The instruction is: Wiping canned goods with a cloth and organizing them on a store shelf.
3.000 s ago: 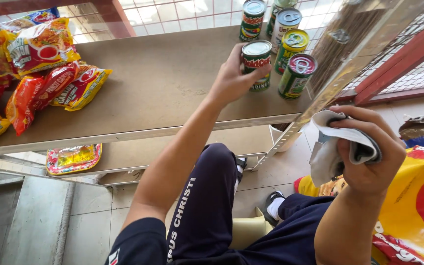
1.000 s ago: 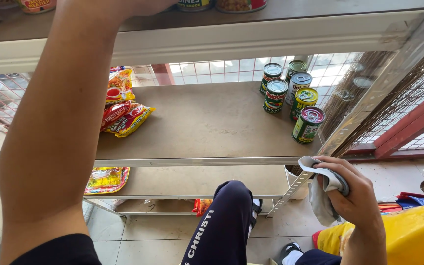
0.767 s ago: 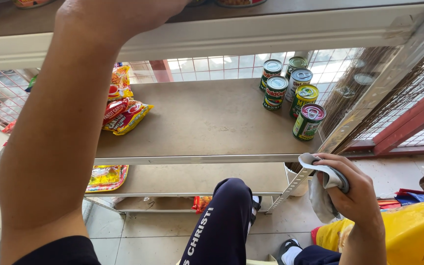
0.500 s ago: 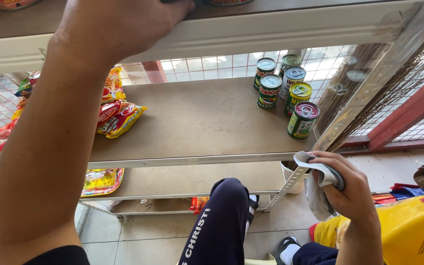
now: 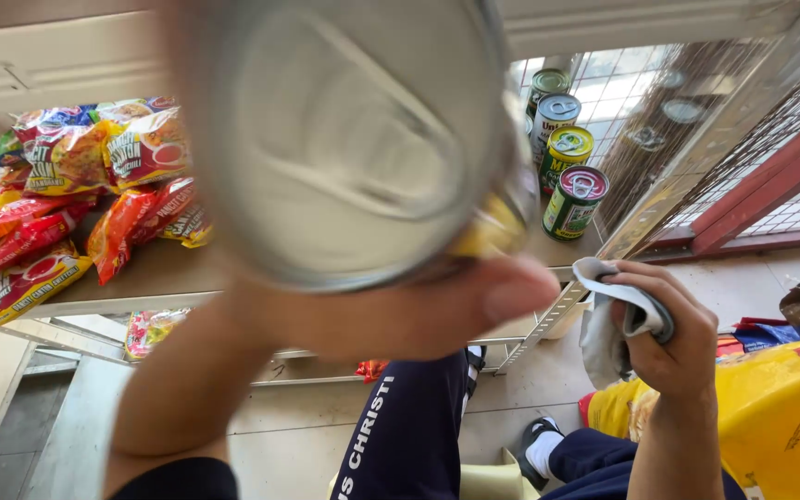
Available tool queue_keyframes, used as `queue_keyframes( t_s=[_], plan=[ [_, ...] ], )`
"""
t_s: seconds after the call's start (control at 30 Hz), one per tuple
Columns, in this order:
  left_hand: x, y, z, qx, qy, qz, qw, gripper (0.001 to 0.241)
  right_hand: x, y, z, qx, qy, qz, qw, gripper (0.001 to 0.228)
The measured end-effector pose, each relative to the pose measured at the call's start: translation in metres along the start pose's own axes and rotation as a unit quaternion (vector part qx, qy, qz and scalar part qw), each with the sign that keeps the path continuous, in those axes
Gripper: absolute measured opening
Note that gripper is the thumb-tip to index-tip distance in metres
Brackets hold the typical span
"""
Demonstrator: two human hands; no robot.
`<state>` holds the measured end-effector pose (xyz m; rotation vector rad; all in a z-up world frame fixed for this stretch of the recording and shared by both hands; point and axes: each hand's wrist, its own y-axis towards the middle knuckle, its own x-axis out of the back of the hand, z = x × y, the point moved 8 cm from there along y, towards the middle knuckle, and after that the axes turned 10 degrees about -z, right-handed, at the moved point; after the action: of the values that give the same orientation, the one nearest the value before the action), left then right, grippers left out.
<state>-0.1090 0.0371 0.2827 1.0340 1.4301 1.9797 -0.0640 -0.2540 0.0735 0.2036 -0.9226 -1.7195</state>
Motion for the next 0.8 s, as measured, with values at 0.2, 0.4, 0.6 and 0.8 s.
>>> queue_keyframes(
  t_s=[0.2, 0.4, 0.6, 0.8],
  plan=[
    [-0.178, -0.133, 0.055, 0.509, -0.585, -0.062, 0.629, 0.057, 0.010, -0.011, -0.020, 0.017, 0.070, -0.055, 0.996, 0.038],
    [-0.266, -0.233, 0.058, 0.682, -0.623, -0.006, 0.382, 0.043, 0.015, -0.031, -0.080, -0.122, 0.148, -0.162, 0.968, 0.032],
    [-0.273, -0.248, 0.050, 0.669, -0.639, 0.042, 0.377, 0.042, -0.003, -0.016, -0.060, -0.065, 0.134, -0.158, 0.976, 0.025],
    [-0.261, -0.234, 0.044, 0.595, -0.614, 0.114, 0.505, 0.048, -0.027, -0.021, -0.051, -0.077, 0.185, -0.185, 0.962, 0.020]
  ],
)
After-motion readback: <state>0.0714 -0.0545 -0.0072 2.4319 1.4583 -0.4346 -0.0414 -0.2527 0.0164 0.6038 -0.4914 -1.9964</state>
